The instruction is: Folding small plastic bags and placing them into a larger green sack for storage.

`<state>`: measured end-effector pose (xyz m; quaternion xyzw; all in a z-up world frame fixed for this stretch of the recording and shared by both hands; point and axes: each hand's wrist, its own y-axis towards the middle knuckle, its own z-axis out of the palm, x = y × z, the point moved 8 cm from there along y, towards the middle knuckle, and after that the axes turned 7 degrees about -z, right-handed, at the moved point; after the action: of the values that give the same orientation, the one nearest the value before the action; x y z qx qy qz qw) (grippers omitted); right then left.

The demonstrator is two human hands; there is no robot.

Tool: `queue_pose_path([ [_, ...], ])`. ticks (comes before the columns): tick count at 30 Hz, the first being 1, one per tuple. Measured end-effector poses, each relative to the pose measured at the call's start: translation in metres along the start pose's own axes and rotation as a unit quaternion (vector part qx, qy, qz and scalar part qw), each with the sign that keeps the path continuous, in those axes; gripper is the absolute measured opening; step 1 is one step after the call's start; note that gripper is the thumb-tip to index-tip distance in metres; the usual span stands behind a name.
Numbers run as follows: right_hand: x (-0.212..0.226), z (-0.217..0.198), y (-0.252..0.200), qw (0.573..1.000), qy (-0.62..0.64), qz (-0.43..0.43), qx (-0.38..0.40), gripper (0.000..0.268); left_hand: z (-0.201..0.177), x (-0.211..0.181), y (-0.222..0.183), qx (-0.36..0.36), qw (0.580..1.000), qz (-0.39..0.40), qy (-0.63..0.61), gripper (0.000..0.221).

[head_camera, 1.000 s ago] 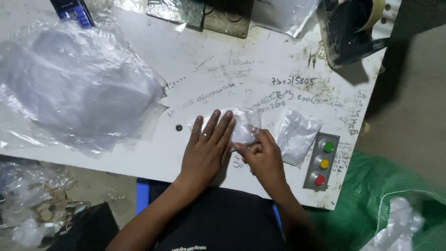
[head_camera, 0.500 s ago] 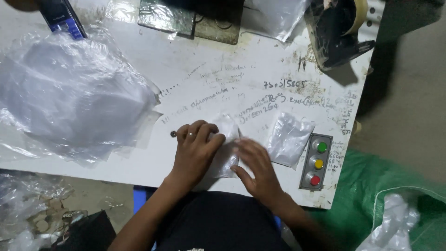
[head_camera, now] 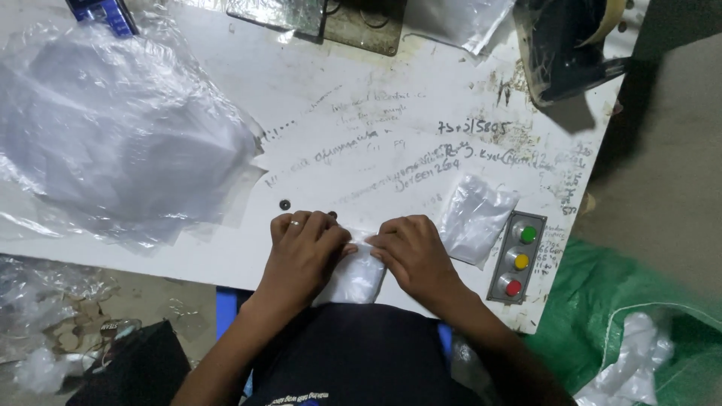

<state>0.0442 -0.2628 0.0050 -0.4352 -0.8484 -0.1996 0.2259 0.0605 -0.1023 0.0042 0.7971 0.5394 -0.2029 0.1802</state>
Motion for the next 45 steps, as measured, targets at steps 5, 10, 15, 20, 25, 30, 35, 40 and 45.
queue_pose_path([
  [5, -0.004, 0.011, 0.006, 0.997, 0.005, 0.070, 0.035, 0.026, 0.009, 0.007, 0.005, 0.011, 0.999, -0.031, 0.010, 0.009],
  [10, -0.004, 0.002, 0.014, 0.992, -0.005, 0.116, 0.044, 0.025, -0.013, -0.003, 0.016, 0.003, 0.999, -0.041, 0.006, 0.011],
  [15, -0.024, -0.034, 0.000, 0.820, 0.476, 0.307, -0.087, 0.040, -0.035, 0.001, 0.016, 0.150, 0.894, -0.221, -0.360, 0.016],
  [20, -0.105, -0.163, -0.006, 0.846, 0.237, 0.310, -0.363, 0.018, -0.092, -0.028, 0.009, -0.104, 0.942, 0.023, -0.319, 0.015],
  [25, -0.176, -0.258, -0.002, 0.864, -0.054, 0.209, -0.455, 0.012, -0.101, -0.058, 0.000, -0.233, 0.946, 0.158, -0.161, 0.006],
  [30, -0.193, -0.256, 0.015, 0.911, 0.023, 0.315, -0.264, 0.024, -0.087, -0.060, -0.006, -0.202, 0.949, 0.163, -0.177, 0.006],
  [35, -0.194, -0.235, -0.029, 0.939, -0.042, 0.253, -0.227, 0.024, -0.083, -0.054, -0.009, -0.218, 0.946, 0.152, -0.184, 0.009],
  [40, -0.190, -0.200, -0.062, 0.914, -0.214, 0.209, -0.273, 0.031, -0.075, -0.070, -0.002, -0.202, 0.940, 0.198, -0.189, 0.006],
  [45, -0.092, -0.151, -0.055, 0.849, 0.196, 0.235, -0.432, 0.031, -0.059, -0.081, 0.000, -0.255, 0.941, 0.179, -0.135, 0.010],
])
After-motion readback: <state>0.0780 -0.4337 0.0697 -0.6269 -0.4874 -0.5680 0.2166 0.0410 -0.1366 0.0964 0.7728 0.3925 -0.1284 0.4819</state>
